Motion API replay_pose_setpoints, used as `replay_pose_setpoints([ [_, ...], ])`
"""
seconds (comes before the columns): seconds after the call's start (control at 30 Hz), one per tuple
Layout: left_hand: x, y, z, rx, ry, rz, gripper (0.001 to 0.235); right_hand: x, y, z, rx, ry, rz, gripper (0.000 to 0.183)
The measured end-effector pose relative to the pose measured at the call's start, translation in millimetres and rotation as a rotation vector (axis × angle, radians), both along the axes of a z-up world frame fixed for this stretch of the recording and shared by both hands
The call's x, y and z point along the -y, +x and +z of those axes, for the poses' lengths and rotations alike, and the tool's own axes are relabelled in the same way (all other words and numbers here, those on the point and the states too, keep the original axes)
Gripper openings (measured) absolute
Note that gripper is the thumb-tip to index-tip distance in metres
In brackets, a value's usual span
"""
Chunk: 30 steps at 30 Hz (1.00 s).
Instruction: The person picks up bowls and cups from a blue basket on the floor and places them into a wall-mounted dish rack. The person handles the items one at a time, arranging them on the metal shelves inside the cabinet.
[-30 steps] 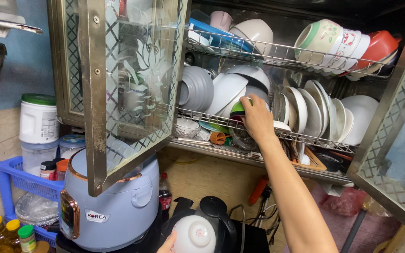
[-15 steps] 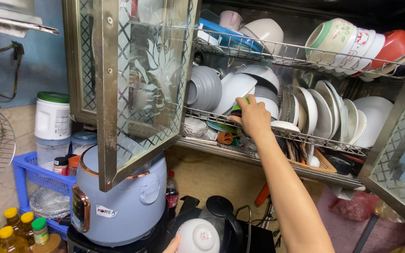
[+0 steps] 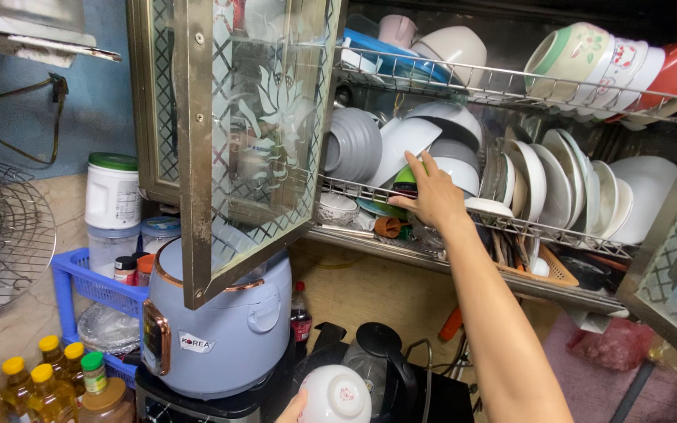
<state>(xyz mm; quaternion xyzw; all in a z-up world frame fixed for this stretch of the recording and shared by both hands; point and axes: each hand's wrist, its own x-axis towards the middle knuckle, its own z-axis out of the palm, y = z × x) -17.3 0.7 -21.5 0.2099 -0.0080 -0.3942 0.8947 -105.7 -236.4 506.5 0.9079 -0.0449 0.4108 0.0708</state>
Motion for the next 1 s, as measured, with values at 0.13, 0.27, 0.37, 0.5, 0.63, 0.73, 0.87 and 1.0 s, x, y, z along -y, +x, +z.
replay_pose_setpoints([
  [0.13,0,-21,20,-0.005,0.068,0.018,0.056,0,-16,1,-0.071,0.040,-0.063,0.105],
  [0.27,-12,-68,83,-0.077,0.060,0.008,0.055,-1,-33,1,-0.047,0.054,-0.034,0.105],
  [0.37,-23,-109,152,-0.071,-0.055,-0.015,0.052,-4,-49,-1,0.004,0.010,0.027,0.100],
  [0.5,-28,-145,237,0.003,-0.066,0.038,0.053,-10,-74,-8,0.085,-0.085,0.134,0.089],
  [0.63,-18,-154,296,0.061,-0.112,0.046,0.048,-9,-102,-31,0.062,-0.040,0.265,0.059],
  [0.73,-5,-152,324,0.106,-0.198,0.019,0.047,-1,-118,-61,-0.316,0.484,0.339,0.051],
  [0.87,15,-148,348,0.182,-0.274,-0.032,0.047,16,-137,-103,-0.659,0.998,0.459,0.056],
  [1.0,38,-138,368,0.251,-0.248,-0.074,0.047,27,-155,-108,-0.444,1.322,0.623,0.051],
])
